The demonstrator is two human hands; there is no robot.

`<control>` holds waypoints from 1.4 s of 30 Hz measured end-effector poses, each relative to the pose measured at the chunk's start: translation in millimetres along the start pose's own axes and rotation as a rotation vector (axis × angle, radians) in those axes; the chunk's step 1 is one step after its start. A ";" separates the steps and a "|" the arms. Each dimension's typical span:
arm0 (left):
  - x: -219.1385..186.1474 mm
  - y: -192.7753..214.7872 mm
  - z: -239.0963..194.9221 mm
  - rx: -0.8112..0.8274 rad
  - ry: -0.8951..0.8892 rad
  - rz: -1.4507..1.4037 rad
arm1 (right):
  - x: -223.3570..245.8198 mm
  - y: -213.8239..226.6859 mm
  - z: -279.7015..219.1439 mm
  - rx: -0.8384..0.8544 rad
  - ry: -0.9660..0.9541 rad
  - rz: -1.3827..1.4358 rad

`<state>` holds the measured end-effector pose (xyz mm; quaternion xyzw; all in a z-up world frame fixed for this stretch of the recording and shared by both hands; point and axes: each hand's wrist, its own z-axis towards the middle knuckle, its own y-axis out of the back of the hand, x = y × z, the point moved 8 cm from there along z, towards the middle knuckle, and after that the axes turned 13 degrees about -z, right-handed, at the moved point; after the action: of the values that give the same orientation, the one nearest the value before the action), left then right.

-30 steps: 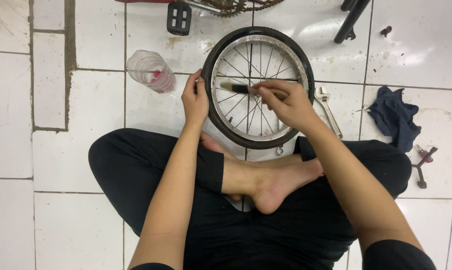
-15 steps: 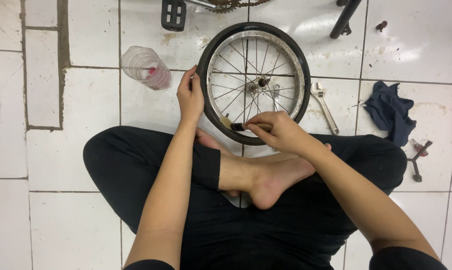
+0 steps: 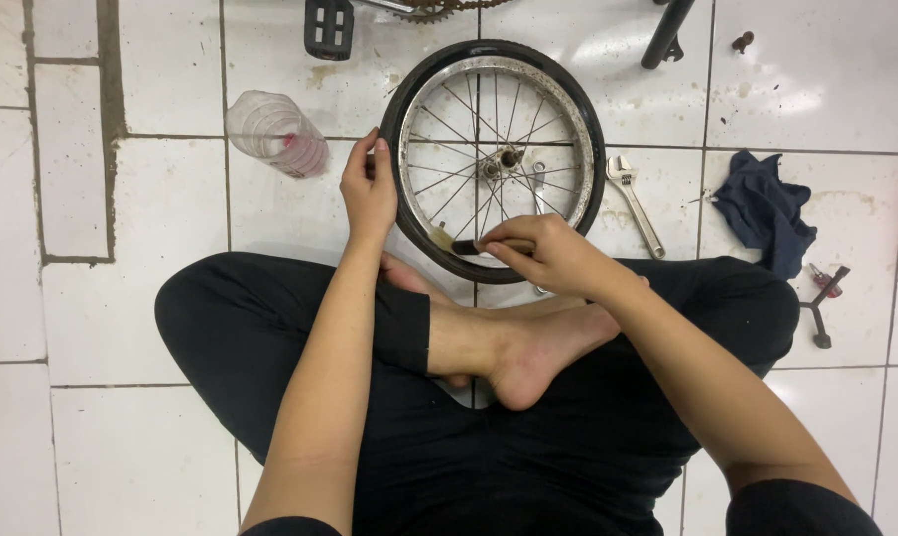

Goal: Cleaning a bicycle wheel using a brush and a cloth

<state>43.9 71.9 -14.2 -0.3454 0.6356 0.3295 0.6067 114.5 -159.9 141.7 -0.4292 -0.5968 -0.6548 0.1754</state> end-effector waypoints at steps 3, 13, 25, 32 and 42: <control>0.0 0.0 0.6 -0.003 -0.010 0.014 | -14.1 8.7 -22.3 0.084 -0.053 -0.068; 0.7 0.2 2.5 0.005 -0.064 0.045 | -81.1 66.1 -76.3 0.035 -0.315 -0.239; -0.5 1.8 1.4 0.020 -0.107 0.086 | -128.5 66.3 -84.8 -0.092 -0.327 -0.124; -2.4 0.5 0.3 0.027 -0.092 0.089 | -146.8 115.9 -55.2 -0.259 -0.185 -0.379; -7.2 -0.4 -1.8 0.003 -0.056 0.084 | -63.0 98.3 71.4 -0.429 0.231 -0.326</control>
<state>43.5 70.5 -6.9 -0.3081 0.6329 0.3631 0.6105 248.5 -133.4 149.3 -0.2775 -0.4820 -0.8301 0.0401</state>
